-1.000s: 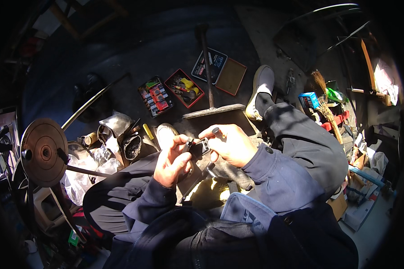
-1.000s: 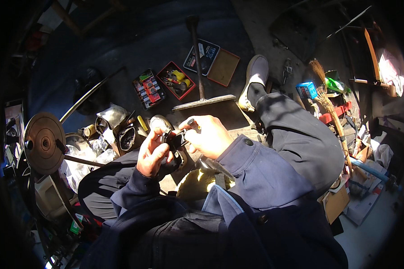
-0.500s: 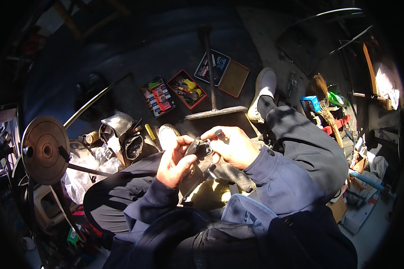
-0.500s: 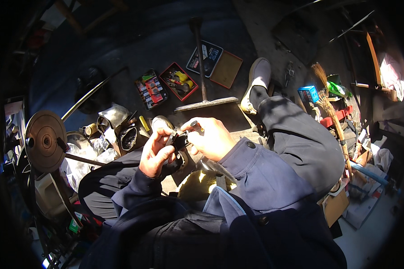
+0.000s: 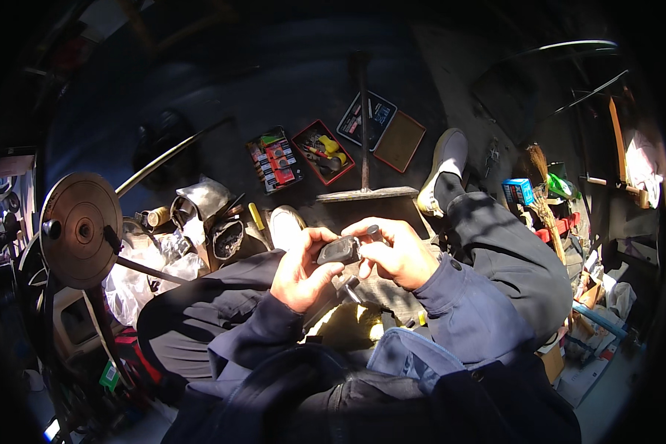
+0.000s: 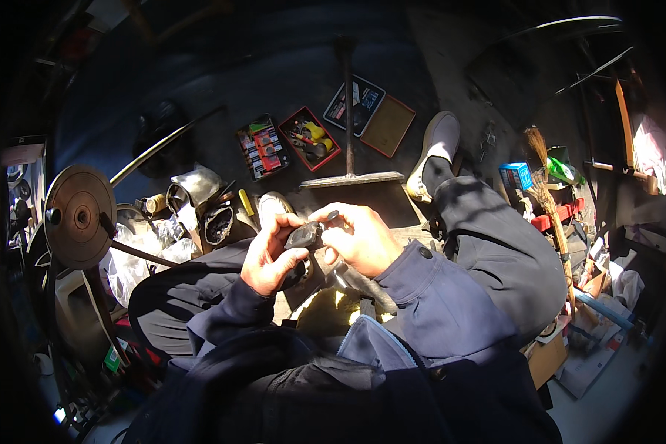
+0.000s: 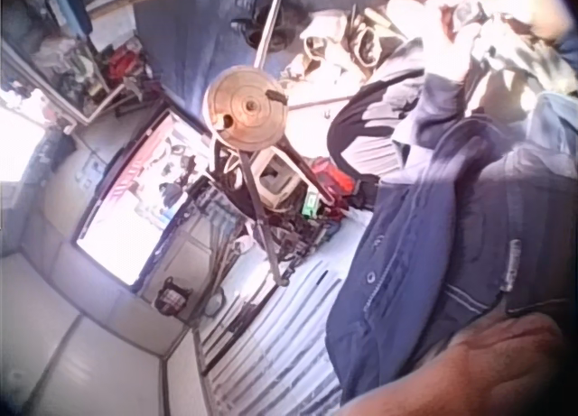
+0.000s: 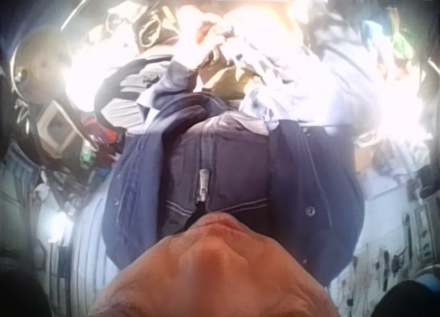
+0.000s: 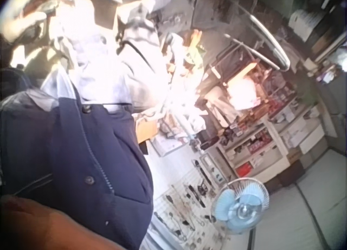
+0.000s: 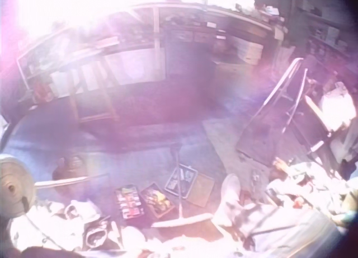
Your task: The person sits on the floor and uses a screwdriver to open a remote control, removes the battery, and then reassembles the remote. The person handles the remote, screwdriver, and battery throughout the clip.
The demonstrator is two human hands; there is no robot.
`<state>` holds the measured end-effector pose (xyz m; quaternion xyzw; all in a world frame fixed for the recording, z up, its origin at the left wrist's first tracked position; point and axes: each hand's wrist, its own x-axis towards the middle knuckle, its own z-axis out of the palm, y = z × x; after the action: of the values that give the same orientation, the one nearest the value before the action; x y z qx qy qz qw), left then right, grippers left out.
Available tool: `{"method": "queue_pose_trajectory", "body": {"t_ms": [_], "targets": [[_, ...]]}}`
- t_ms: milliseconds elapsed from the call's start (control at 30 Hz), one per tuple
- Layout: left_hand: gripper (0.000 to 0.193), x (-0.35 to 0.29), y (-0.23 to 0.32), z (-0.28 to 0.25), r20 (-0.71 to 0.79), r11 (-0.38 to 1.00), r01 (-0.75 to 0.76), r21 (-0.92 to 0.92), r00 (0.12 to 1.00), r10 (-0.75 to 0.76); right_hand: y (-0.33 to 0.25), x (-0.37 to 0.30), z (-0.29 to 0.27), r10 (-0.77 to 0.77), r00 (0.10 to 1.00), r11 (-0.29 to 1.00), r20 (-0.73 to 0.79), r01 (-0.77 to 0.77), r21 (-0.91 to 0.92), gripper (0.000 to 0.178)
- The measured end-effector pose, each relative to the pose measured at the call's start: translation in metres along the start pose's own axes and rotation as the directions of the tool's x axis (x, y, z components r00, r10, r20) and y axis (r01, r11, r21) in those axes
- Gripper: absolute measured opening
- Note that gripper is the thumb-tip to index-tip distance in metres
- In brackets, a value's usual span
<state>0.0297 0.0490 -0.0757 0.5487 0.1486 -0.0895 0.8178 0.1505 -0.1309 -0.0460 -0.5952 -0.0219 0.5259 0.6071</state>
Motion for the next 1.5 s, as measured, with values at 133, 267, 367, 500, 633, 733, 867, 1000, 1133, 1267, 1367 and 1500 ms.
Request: {"method": "queue_pose_trajectory", "body": {"t_ms": [133, 267, 367, 500, 633, 733, 867, 1000, 1133, 1267, 1367, 1500], "targets": [[0.045, -0.001, 0.003, 0.004, -0.018, 1.000, -0.006, -0.019, 1.000, 0.005, -0.005, -0.003, 0.003, 0.005, 1.000, 0.997, 0.029, -0.003, -0.072, 0.040], [0.049, -0.001, 0.002, 0.003, -0.014, 0.999, 0.042, -0.023, 0.999, -0.043, -0.005, -0.003, 0.009, -0.037, 0.999, 0.973, 0.016, 0.040, -0.229, 0.043], [0.054, 0.001, 0.001, 0.004, -0.018, 0.998, 0.055, -0.027, 0.998, -0.056, -0.001, -0.001, 0.012, -0.079, 0.997, 0.982, 0.019, 0.081, -0.168, 0.042], [0.052, 0.001, 0.003, 0.008, -0.025, 0.993, 0.080, -0.086, 0.996, -0.083, 0.004, 0.001, 0.012, -0.096, 0.995, 0.986, 0.020, 0.098, -0.133, 0.042], [0.046, 0.000, 0.003, 0.008, -0.038, 0.998, 0.060, -0.026, 0.997, -0.061, 0.006, 0.001, 0.013, -0.135, 0.990, 0.990, 0.034, 0.136, -0.027, 0.043], [0.052, 0.001, -0.001, 0.006, -0.044, 1.000, -0.012, 0.003, 0.999, 0.012, 0.005, 0.001, 0.014, -0.109, 0.994, 0.990, -0.004, 0.108, -0.091, 0.043], [0.058, 0.001, -0.003, 0.002, -0.033, 0.997, -0.072, -0.005, 0.997, 0.072, 0.003, 0.001, 0.012, -0.070, 0.997, 0.997, -0.023, 0.070, -0.020, 0.044], [0.059, 0.000, 0.000, -0.001, -0.024, 0.984, -0.006, -0.176, 1.000, 0.002, 0.002, 0.002, 0.005, -0.033, 0.999, 0.999, -0.023, 0.034, 0.026, 0.044], [0.056, 0.000, 0.003, -0.005, -0.035, 0.970, 0.005, -0.241, 0.999, -0.014, 0.000, 0.004, 0.001, -0.080, 0.996, 0.997, -0.035, 0.079, -0.019, 0.047], [0.053, 0.001, 0.001, -0.002, -0.119, 0.934, -0.087, -0.346, 0.992, 0.048, -0.005, 0.003, 0.001, -0.174, 0.984, 0.984, -0.032, 0.172, -0.043, 0.050], [0.051, 0.001, -0.002, 0.001, -0.162, 0.925, -0.128, -0.357, 0.984, 0.074, -0.009, -0.001, 0.001, -0.117, 0.992, 0.993, -0.039, 0.118, 0.027, 0.048], [0.046, 0.001, -0.005, 0.003, -0.178, 0.932, -0.132, -0.336, 0.981, 0.075, -0.008, 0.000, 0.006, -0.167, 0.983, 0.986, -0.074, 0.164, -0.038, 0.050]]}}
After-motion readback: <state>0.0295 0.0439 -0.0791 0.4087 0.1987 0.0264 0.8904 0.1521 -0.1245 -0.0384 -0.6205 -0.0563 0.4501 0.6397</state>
